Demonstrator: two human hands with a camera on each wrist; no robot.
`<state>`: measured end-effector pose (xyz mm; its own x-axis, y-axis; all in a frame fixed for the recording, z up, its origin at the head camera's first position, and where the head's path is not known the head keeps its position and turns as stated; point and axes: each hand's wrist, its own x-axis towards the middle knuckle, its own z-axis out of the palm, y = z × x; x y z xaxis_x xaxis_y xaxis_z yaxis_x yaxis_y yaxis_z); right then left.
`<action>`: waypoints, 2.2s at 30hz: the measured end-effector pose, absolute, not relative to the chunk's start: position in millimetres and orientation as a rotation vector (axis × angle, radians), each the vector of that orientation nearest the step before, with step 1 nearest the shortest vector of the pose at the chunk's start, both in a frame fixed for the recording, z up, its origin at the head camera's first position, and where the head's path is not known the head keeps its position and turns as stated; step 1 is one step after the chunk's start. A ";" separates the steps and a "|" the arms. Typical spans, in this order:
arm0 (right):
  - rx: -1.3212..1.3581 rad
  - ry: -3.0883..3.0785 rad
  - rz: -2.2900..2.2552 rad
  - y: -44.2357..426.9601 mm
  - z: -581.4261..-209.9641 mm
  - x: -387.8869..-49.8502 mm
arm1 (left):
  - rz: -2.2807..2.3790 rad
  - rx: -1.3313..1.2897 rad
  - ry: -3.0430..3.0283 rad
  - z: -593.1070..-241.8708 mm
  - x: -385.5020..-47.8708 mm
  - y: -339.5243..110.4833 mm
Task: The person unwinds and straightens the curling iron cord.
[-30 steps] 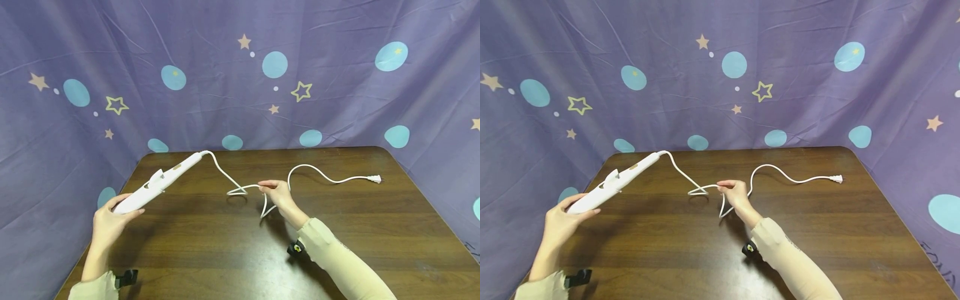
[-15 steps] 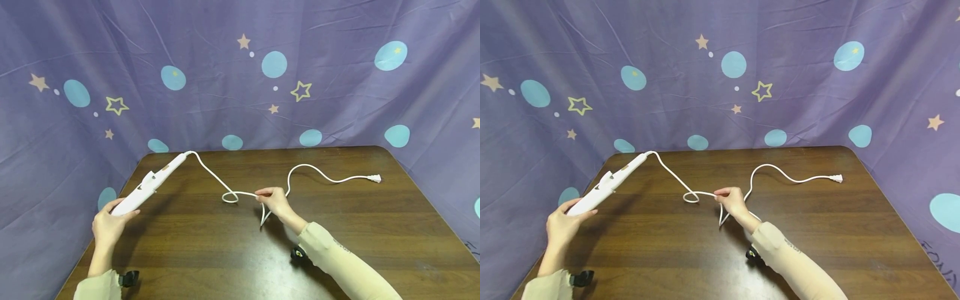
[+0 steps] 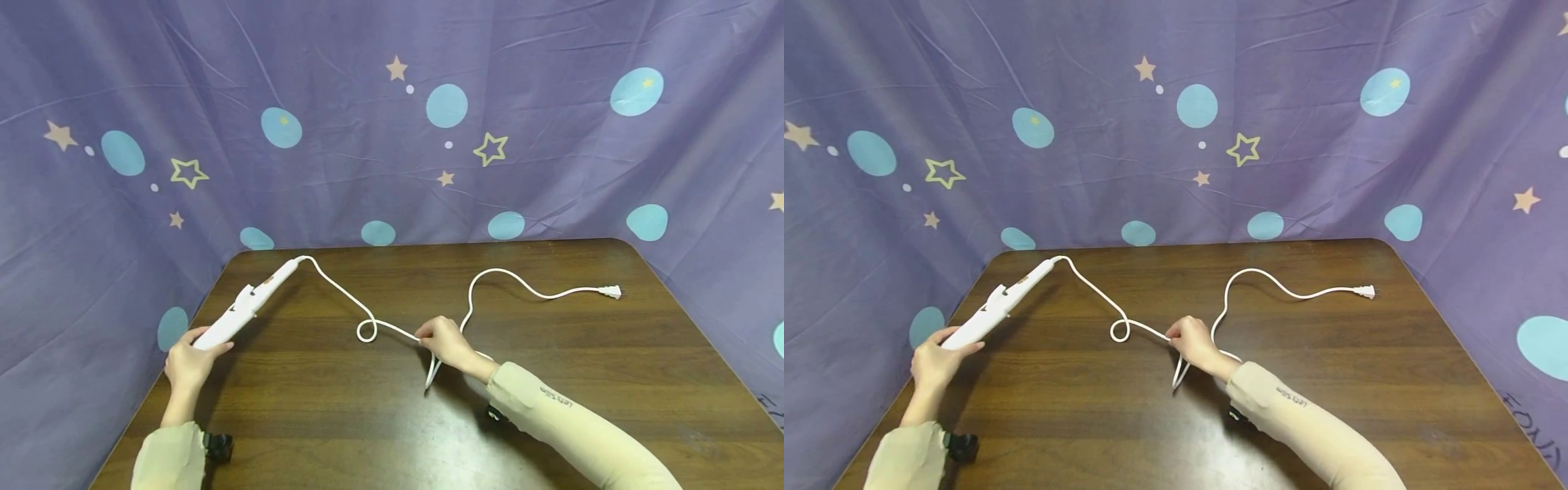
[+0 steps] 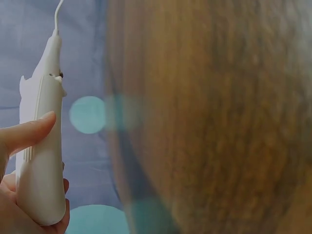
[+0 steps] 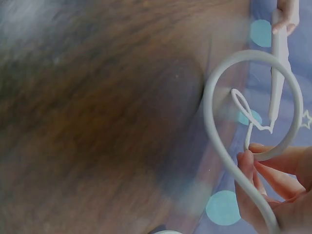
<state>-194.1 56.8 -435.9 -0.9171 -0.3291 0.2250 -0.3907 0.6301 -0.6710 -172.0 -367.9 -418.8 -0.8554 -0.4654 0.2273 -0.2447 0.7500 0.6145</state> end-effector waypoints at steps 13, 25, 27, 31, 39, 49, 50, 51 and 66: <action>0.765 -2.773 1.085 59.7 -465.1 -214.2 | -0.782 0.541 -2.781 -439.7 -188.9 -385.7; 0.838 -2.765 1.014 61.9 -554.8 -273.1 | -0.814 0.462 -2.849 -443.9 -194.4 -392.8; 0.809 -2.807 1.044 57.7 -509.7 -247.3 | -0.825 0.429 -2.850 -444.0 -194.6 -393.4; 0.747 -2.880 1.109 51.0 -452.4 -214.3 | -0.822 0.388 -2.853 -444.3 -194.5 -394.7; 0.888 -2.768 1.248 60.1 -523.4 -257.7 | -0.804 0.350 -2.894 -435.7 -195.8 -388.5; 0.828 -2.851 1.290 64.6 -425.1 -208.9 | -0.839 -0.260 -2.594 -418.7 -206.5 -328.2; 0.868 -2.832 1.297 68.8 -423.4 -208.5 | -0.852 -0.325 -2.609 -418.1 -207.9 -320.1; 0.904 -2.818 1.281 72.5 -423.0 -208.8 | -0.858 -0.389 -2.632 -417.8 -209.2 -312.1; 1.138 -2.798 1.041 125.1 -426.8 -198.6 | -0.823 -1.008 -2.797 -428.2 -228.7 -225.1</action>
<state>-198.6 125.1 -426.8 -0.7450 -0.6408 0.1855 -0.6062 0.5341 -0.5893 -228.7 -225.1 -428.2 -0.7850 0.5769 0.2255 0.6071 0.6444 0.4650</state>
